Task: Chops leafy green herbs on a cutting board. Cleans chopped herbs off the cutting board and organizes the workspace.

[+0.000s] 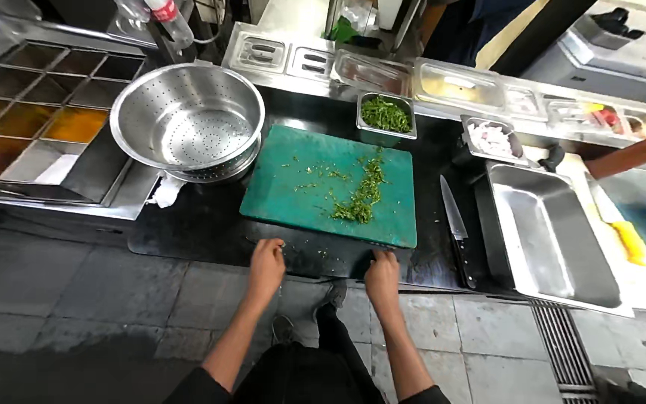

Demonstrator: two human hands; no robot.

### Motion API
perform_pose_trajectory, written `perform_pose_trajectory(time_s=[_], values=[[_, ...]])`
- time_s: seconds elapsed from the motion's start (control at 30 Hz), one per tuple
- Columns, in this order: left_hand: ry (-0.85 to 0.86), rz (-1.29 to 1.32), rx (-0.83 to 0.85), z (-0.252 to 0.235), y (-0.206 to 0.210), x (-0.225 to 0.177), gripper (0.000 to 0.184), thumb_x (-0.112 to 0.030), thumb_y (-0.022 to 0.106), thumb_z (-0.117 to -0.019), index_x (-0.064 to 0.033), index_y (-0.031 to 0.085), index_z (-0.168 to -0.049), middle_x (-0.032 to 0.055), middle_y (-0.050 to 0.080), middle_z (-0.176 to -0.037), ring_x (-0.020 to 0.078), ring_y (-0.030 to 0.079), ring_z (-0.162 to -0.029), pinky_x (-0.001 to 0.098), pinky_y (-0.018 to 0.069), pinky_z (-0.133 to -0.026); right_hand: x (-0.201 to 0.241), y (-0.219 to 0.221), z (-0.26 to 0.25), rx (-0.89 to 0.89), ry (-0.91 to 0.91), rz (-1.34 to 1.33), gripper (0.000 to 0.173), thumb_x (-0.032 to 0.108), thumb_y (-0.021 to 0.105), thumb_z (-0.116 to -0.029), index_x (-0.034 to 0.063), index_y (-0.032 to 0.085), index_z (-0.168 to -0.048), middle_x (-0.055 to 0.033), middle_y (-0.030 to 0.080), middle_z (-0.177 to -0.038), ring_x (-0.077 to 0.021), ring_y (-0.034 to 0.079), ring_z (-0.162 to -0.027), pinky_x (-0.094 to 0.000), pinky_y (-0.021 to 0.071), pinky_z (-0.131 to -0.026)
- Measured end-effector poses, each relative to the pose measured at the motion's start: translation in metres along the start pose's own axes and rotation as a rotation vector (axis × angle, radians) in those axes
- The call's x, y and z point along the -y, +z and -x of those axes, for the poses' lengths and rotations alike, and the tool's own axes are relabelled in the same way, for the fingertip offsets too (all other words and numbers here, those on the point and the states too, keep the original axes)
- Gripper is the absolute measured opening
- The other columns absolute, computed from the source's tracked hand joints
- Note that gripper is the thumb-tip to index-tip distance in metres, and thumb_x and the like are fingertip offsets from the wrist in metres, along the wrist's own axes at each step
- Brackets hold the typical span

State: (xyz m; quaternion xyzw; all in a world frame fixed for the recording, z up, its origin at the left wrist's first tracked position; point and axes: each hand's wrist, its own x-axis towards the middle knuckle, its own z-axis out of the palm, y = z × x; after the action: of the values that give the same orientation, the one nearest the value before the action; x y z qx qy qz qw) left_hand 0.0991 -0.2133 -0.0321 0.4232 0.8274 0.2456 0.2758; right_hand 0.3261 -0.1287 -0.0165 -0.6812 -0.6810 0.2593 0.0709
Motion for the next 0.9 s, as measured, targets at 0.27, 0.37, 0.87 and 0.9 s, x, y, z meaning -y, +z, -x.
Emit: perform_pose_trajectory(time_s=[0.27,0.37,0.87,0.9], values=[[0.053,0.218,-0.029,0.009,-0.006,-0.018,0.026,-0.007,0.053,-0.1051,-0.0027,0.070,-0.124,0.0168,0.068,-0.124,0.0299,0.067,-0.111,0.0488,0.0530,-0.099,0.063,0.042,0.003,0.111,-0.345,-0.175,0.030,-0.002,0.049,-0.1030,0.0013,0.072,-0.123,-0.0214,0.068,-0.124,-0.0372,0.065,-0.118,-0.0511,0.0522,-0.102],[0.002,0.327,-0.144,0.012,-0.030,0.020,0.023,-0.007,0.057,-0.1039,-0.0004,0.070,-0.121,0.0177,0.068,-0.120,0.0288,0.070,-0.099,0.0480,0.0570,-0.091,0.054,0.049,-0.007,0.103,-0.408,-0.137,0.030,-0.004,0.051,-0.1012,-0.0021,0.070,-0.124,-0.0245,0.065,-0.126,-0.0417,0.061,-0.119,-0.0531,0.0492,-0.104],[-0.053,0.606,-0.171,0.066,0.002,0.080,0.022,-0.011,0.059,-0.1010,0.0015,0.073,-0.113,0.0102,0.073,-0.099,0.0115,0.070,-0.081,0.0275,0.0590,-0.078,0.015,0.065,-0.043,0.026,-1.364,0.011,0.011,0.004,0.065,-0.0965,0.0056,0.075,-0.099,-0.0095,0.074,-0.107,-0.0238,0.071,-0.109,-0.0362,0.0587,-0.096],[-0.058,0.603,-0.168,0.067,0.002,0.083,0.023,-0.012,0.059,-0.1010,0.0017,0.073,-0.113,0.0094,0.073,-0.098,0.0105,0.070,-0.080,0.0266,0.0588,-0.077,0.009,0.059,-0.044,0.047,-1.362,0.014,0.011,0.005,0.065,-0.0963,0.0059,0.076,-0.099,-0.0090,0.074,-0.107,-0.0233,0.071,-0.109,-0.0359,0.0586,-0.097]])
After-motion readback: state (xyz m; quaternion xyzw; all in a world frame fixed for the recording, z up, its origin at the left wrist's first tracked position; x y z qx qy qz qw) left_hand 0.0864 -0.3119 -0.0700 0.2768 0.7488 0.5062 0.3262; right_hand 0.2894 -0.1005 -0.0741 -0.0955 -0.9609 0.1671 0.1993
